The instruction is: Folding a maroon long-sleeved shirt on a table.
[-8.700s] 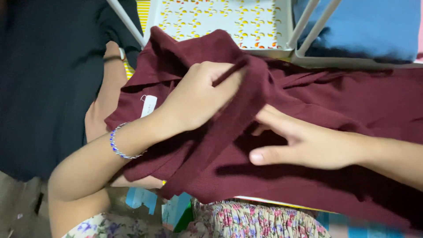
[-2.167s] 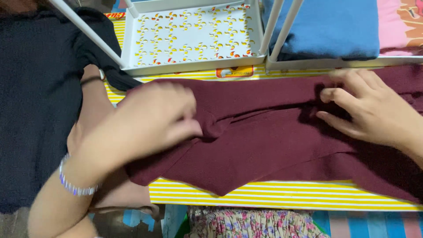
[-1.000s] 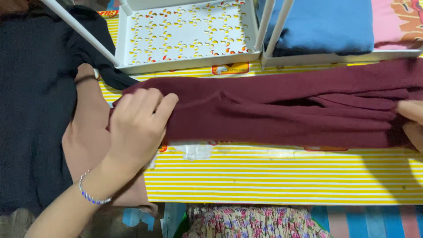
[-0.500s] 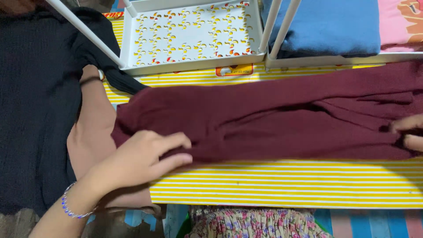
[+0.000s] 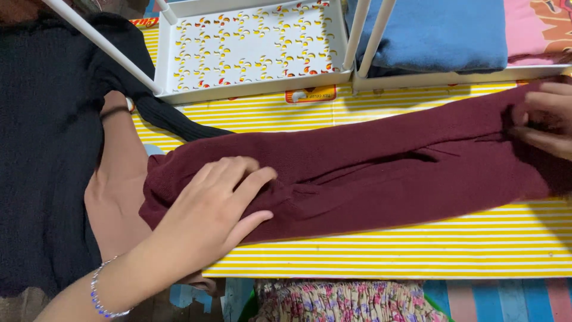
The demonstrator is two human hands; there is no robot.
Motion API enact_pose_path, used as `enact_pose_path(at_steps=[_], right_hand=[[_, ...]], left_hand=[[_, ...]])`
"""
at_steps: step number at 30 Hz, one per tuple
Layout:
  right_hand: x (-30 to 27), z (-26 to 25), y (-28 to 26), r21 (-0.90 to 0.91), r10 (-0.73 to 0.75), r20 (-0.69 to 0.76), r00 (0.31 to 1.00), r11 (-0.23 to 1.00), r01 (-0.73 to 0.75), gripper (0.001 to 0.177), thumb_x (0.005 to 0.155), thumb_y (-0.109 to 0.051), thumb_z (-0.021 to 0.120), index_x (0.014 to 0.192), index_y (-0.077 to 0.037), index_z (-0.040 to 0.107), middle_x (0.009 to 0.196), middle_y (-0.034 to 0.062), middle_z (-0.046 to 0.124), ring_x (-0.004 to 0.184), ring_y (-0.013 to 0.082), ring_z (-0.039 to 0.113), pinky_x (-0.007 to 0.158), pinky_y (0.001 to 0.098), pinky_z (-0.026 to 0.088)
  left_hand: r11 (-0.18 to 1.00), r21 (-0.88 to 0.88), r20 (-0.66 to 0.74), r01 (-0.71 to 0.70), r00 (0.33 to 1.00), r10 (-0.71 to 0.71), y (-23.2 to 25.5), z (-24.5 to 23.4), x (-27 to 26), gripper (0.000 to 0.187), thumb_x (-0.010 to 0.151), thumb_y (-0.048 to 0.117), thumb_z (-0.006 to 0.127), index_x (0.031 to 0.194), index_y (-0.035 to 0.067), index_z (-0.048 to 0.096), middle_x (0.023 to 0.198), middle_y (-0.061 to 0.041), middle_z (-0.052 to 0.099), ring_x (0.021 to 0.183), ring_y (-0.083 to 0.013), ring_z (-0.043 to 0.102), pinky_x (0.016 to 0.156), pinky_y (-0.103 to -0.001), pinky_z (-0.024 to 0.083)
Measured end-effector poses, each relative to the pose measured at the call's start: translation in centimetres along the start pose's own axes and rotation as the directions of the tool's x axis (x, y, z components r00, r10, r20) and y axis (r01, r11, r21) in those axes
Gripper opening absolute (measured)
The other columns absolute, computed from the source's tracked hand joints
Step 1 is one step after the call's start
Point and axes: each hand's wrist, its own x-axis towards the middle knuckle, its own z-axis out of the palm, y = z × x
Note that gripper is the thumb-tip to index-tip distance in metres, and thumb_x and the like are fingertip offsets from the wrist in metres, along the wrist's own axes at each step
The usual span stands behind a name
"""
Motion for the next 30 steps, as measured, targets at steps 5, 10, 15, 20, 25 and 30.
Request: enact_pose_path(at_steps=[5,10,15,20,25,30], right_hand=[[0.6,-4.9,-13.3,-0.249,-0.062,-0.185,0.981,0.968,0.014,0.018,0.09,-0.022,0.078,0.092,-0.014,0.062,0.084,0.0047,0.054,0.08,0.0241,0.057,0.076,0.0367,0.046],[0.4,-13.3,-27.9,0.083,-0.283,-0.375,0.883,0.938,0.336,0.055,0.087,-0.036,0.066,0.131,-0.003,0.058,0.13,0.021,0.059,0.122,0.0402,0.057,0.104,0.0506,0.046],[1.6,-11.6,-31.5,0.189,-0.447,-0.308,0.84,0.836,0.514,0.081,0.091,-0.055,0.057,0.148,0.001,0.041,0.152,0.0259,0.042,0.143,0.0431,0.039,0.118,0.0521,0.031],[4.0,-10.8,-31.2,0.236,-0.513,-0.269,0.815,0.786,0.572,0.086,0.093,-0.058,0.053,0.154,-0.001,0.035,0.16,0.0255,0.033,0.149,0.0425,0.029,0.121,0.0544,0.021],[4.4,-10.6,-28.8,0.213,-0.44,-0.185,0.879,0.855,0.473,0.076,0.087,-0.055,0.057,0.153,-0.02,0.043,0.159,0.0178,0.037,0.146,0.04,0.032,0.118,0.0551,0.022],[3.3,-10.2,-25.9,0.21,-0.384,-0.155,0.91,0.888,0.41,0.074,0.085,-0.053,0.057,0.151,-0.023,0.045,0.156,0.0158,0.04,0.143,0.0395,0.036,0.119,0.0543,0.025]], left_hand=[[0.986,0.003,-0.18,-0.169,0.969,0.166,-0.9,2.4,1.7,0.076,0.09,0.043,0.068,0.15,0.006,0.041,0.155,-0.021,0.038,0.145,-0.0411,0.035,0.118,-0.052,0.029],[0.957,0.012,-0.079,-0.291,0.954,0.291,-2.0,2.5,4.2,0.104,0.08,0.063,0.07,0.159,0.01,0.028,0.165,-0.021,0.023,0.153,-0.0441,0.018,0.123,-0.058,0.012],[0.939,0.048,-0.06,-0.34,0.937,0.343,-2.1,3.4,6.5,0.114,0.072,0.075,0.072,0.159,0.015,0.027,0.165,-0.022,0.02,0.149,-0.0498,0.017,0.119,-0.063,0.01],[0.945,-0.009,-0.026,-0.328,0.944,0.328,-2.8,3.4,6.6,0.114,0.071,0.075,0.073,0.159,0.018,0.028,0.165,-0.021,0.023,0.146,-0.0493,0.026,0.116,-0.062,0.018],[0.967,-0.04,-0.046,-0.25,0.968,0.248,-4.0,2.1,6.0,0.107,0.074,0.076,0.068,0.157,0.016,0.036,0.149,-0.02,0.046,0.133,-0.0436,0.046,0.109,-0.056,0.036],[0.996,0.025,-0.084,-0.089,0.992,0.091,-10.4,1.4,3.6,0.073,0.088,0.064,0.063,0.134,0.008,0.058,0.129,-0.02,0.063,0.121,-0.0412,0.058,0.102,-0.051,0.043]])
